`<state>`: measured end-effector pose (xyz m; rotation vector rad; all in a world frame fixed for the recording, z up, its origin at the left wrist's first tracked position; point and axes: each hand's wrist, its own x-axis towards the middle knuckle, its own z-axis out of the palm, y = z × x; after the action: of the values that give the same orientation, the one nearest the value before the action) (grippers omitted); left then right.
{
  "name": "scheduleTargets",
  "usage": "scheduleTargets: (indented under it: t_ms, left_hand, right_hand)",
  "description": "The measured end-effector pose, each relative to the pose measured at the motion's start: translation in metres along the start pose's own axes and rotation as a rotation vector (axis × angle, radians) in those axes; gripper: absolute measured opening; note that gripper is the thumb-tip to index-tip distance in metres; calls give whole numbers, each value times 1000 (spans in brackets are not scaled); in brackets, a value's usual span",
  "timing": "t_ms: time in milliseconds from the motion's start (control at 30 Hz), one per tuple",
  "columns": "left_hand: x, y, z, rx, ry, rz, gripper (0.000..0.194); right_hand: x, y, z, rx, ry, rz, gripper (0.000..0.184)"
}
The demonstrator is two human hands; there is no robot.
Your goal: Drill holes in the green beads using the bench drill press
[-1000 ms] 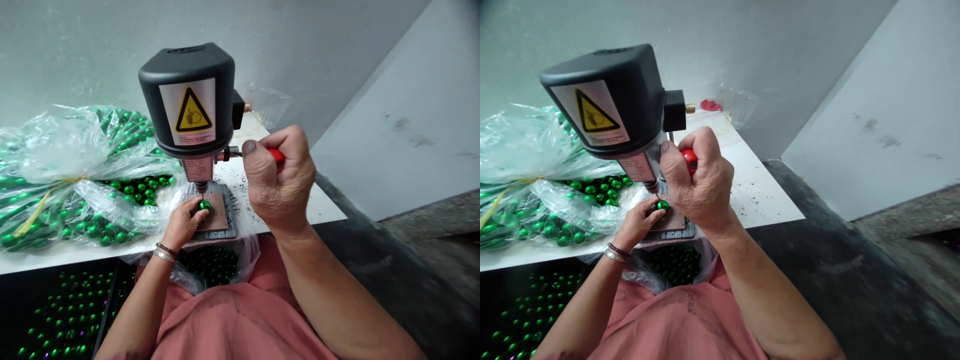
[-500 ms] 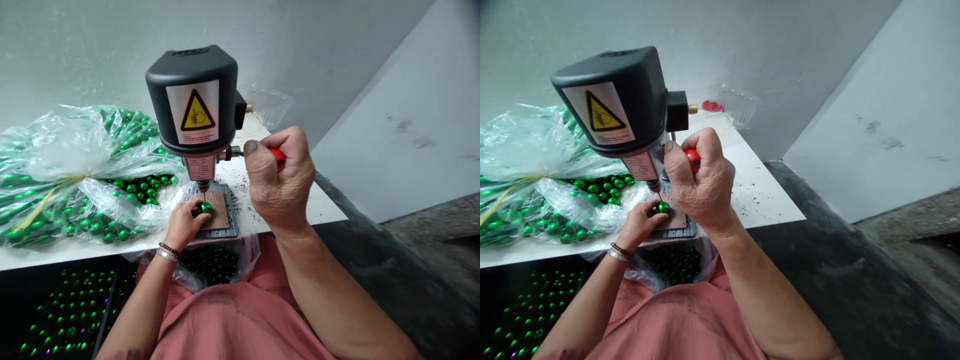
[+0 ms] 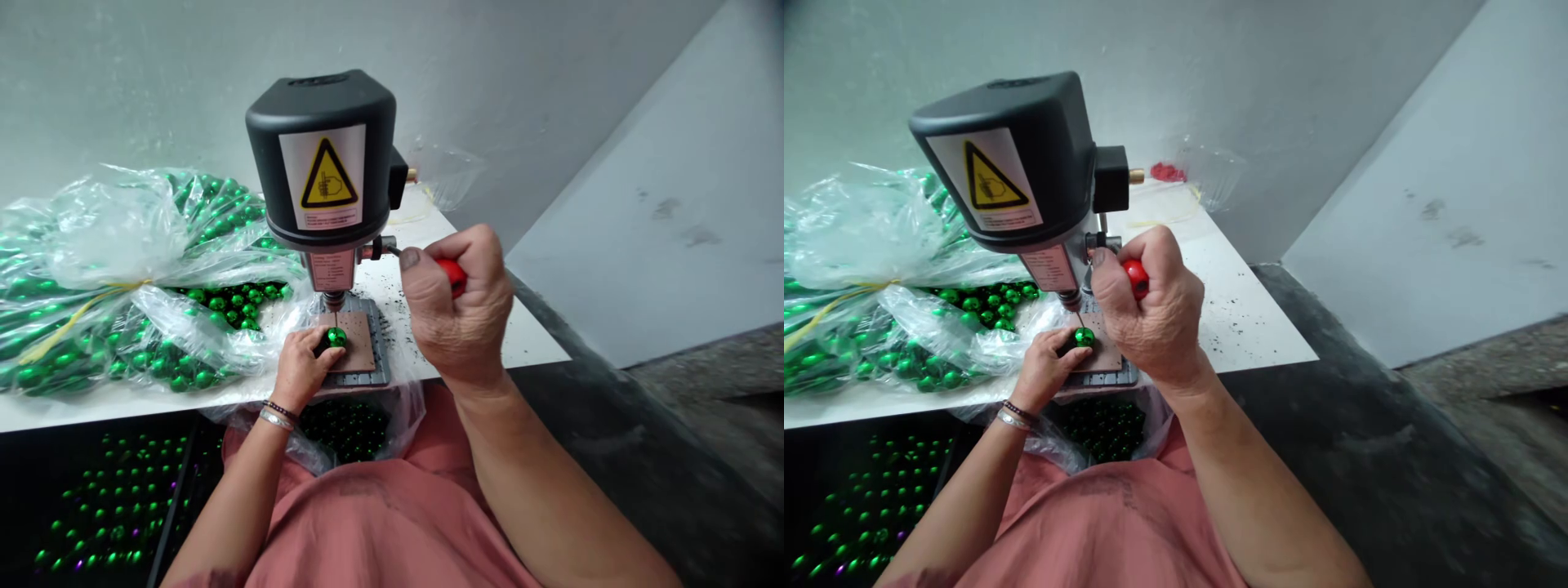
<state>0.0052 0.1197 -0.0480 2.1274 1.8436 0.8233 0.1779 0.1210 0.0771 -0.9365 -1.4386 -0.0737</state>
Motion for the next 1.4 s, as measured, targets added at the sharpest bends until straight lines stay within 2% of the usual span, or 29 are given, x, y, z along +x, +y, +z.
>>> scheduleTargets:
  t_ms: [167,400,700,800,933,1033,1267,1400]
  left_hand:
    - [-3,1,5,66,65,26,34]
    - [-2,7,3,71,-10,38,35]
    - [-3,16,10,110,15,-52,57]
    - [-5,19,15,65,64,-112,58]
    - [-15,16,18,0,221,-209,56]
    - [-23,11,16,-7,260,-201,56]
    - [-5,21,2,8,110,-149,60]
    - [4,29,-1,28,-14,-212,45]
  right_hand:
    - [-5,0,0,-13,24,-11,19]
    - [-6,2,-1,20,-18,17,18]
    - [-6,2,-1,47,-31,37,17]
    - [-7,3,-1,46,-32,31,17]
    - [-7,3,-1,41,-42,31,18]
    - [-6,3,-1,46,-33,25,19]
    - [-6,3,0,62,-20,20,17]
    - [-6,4,-1,60,-32,17,16]
